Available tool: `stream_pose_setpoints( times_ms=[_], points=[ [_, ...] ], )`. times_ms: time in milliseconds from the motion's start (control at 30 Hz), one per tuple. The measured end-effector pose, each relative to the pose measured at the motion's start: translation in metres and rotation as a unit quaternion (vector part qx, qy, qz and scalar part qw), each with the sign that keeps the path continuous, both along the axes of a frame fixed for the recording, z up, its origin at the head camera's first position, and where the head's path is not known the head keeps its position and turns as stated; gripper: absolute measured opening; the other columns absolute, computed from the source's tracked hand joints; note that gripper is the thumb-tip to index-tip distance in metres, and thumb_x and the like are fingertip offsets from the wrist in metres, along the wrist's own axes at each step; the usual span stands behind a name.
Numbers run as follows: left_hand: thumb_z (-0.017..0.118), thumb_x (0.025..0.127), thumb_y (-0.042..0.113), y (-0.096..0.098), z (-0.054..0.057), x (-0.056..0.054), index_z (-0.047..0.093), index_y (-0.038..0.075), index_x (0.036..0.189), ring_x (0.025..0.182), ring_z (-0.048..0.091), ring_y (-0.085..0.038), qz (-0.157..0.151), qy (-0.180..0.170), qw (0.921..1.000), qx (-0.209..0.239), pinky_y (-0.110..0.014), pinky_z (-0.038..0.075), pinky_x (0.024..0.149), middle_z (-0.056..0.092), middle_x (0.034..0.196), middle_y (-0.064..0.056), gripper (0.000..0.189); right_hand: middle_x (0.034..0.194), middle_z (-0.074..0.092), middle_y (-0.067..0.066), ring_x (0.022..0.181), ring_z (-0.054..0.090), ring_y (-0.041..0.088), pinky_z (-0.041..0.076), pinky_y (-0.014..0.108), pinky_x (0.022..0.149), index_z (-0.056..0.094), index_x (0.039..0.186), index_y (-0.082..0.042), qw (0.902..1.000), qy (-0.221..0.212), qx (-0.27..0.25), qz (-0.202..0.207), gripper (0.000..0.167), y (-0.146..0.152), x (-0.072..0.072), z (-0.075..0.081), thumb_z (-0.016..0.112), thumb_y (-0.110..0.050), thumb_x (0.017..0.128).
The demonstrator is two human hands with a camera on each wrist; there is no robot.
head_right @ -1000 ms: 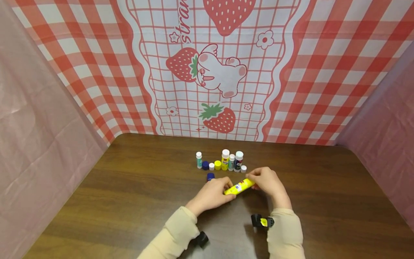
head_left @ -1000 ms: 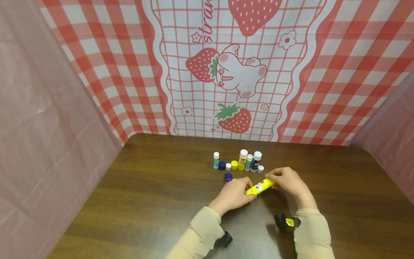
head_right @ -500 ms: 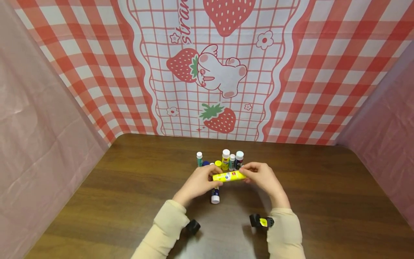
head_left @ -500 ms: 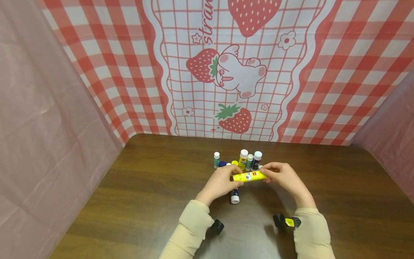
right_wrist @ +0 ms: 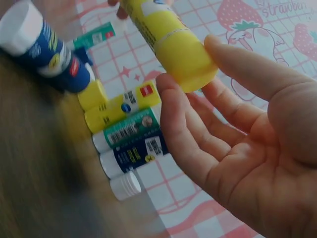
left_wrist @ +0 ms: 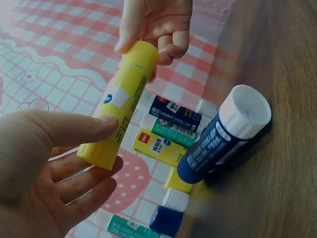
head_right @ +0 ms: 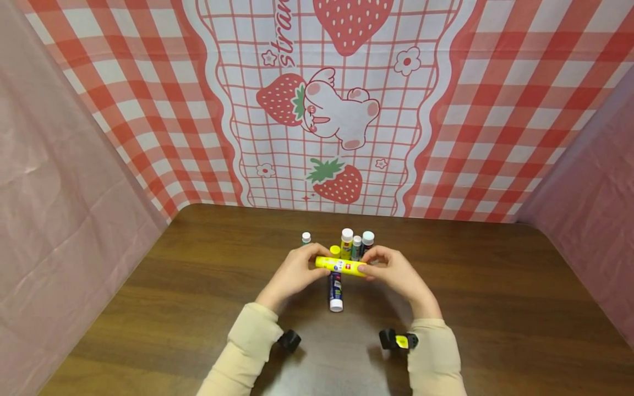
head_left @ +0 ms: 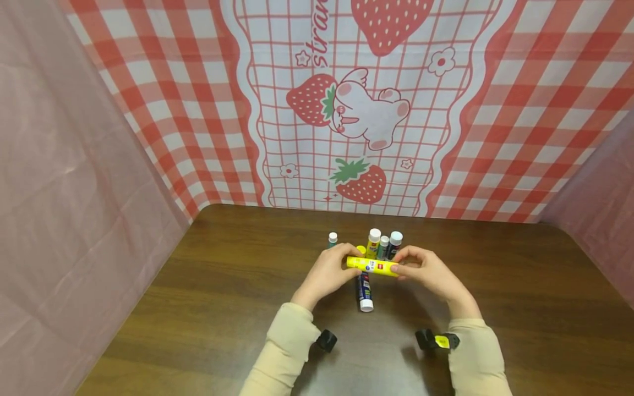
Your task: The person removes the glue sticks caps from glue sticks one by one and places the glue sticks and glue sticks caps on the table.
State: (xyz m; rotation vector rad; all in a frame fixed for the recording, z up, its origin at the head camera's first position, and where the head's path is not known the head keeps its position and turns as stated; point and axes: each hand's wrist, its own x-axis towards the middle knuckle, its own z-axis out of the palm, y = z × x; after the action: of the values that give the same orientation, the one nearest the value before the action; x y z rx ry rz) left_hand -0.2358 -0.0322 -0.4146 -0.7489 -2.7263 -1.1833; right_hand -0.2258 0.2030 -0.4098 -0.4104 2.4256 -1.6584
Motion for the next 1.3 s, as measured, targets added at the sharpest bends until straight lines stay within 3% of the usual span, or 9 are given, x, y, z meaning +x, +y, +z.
stream_pose_setpoints(
  times_ms=[200,400,667,833,1067,1300],
  points=[
    [0.071,0.079,0.021,-0.001,0.001,0.001,0.063,0.016,0.102,0.095,0.057,-0.012,-0.002,0.004,1.0000,0.006,-0.027,0.044,0.085,0.063,0.106,0.002,0.025,0.088,0.059,0.016,0.074,0.063,0.025,0.053,0.040,0.070,0.052,0.099,0.009,0.9996,0.001,-0.027,0.004,0.030,-0.002,0.001,-0.001,0.066,-0.011,0.082],
    [0.070,0.079,0.026,0.000,0.005,0.004,0.062,0.017,0.105,0.087,0.055,-0.008,-0.013,-0.013,0.9996,0.021,-0.022,0.044,0.078,0.063,0.108,0.003,0.029,0.089,0.062,0.006,0.078,0.064,0.017,0.053,0.042,0.073,0.051,0.101,0.010,0.9988,-0.004,-0.048,0.000,0.030,-0.004,0.001,-0.001,0.065,-0.009,0.082],
    [0.070,0.079,0.027,0.005,0.008,0.007,0.063,0.017,0.104,0.079,0.053,-0.006,-0.025,0.006,0.9997,-0.003,-0.018,0.042,0.071,0.063,0.100,0.005,0.028,0.091,0.063,0.017,0.079,0.064,0.015,0.053,0.035,0.072,0.053,0.104,0.009,0.9991,-0.001,-0.042,0.008,0.032,-0.011,0.001,0.002,0.066,-0.010,0.082],
    [0.070,0.079,0.029,0.006,0.007,0.008,0.064,0.018,0.104,0.080,0.053,-0.005,-0.027,-0.002,0.9996,0.007,-0.018,0.042,0.071,0.063,0.100,0.006,0.028,0.089,0.065,0.011,0.078,0.064,0.011,0.053,0.029,0.072,0.055,0.107,0.011,0.9989,0.001,-0.045,0.015,0.035,-0.012,0.001,0.001,0.066,-0.010,0.082],
    [0.071,0.078,0.029,0.007,0.005,0.007,0.065,0.018,0.103,0.081,0.053,-0.005,-0.028,0.012,0.9995,0.008,-0.017,0.042,0.071,0.064,0.099,0.007,0.028,0.092,0.064,0.021,0.081,0.065,0.019,0.052,0.031,0.075,0.056,0.109,0.011,0.9987,-0.008,-0.041,0.029,0.037,-0.013,0.000,-0.001,0.067,-0.010,0.081],
    [0.071,0.078,0.027,0.007,0.004,0.006,0.066,0.018,0.102,0.080,0.054,-0.005,-0.028,0.024,0.9993,0.006,-0.017,0.043,0.071,0.063,0.096,0.007,0.026,0.092,0.065,0.015,0.082,0.064,0.018,0.052,0.029,0.076,0.055,0.110,0.010,0.9988,-0.018,-0.030,0.034,0.039,-0.013,-0.001,-0.002,0.068,-0.013,0.081]
  ],
)
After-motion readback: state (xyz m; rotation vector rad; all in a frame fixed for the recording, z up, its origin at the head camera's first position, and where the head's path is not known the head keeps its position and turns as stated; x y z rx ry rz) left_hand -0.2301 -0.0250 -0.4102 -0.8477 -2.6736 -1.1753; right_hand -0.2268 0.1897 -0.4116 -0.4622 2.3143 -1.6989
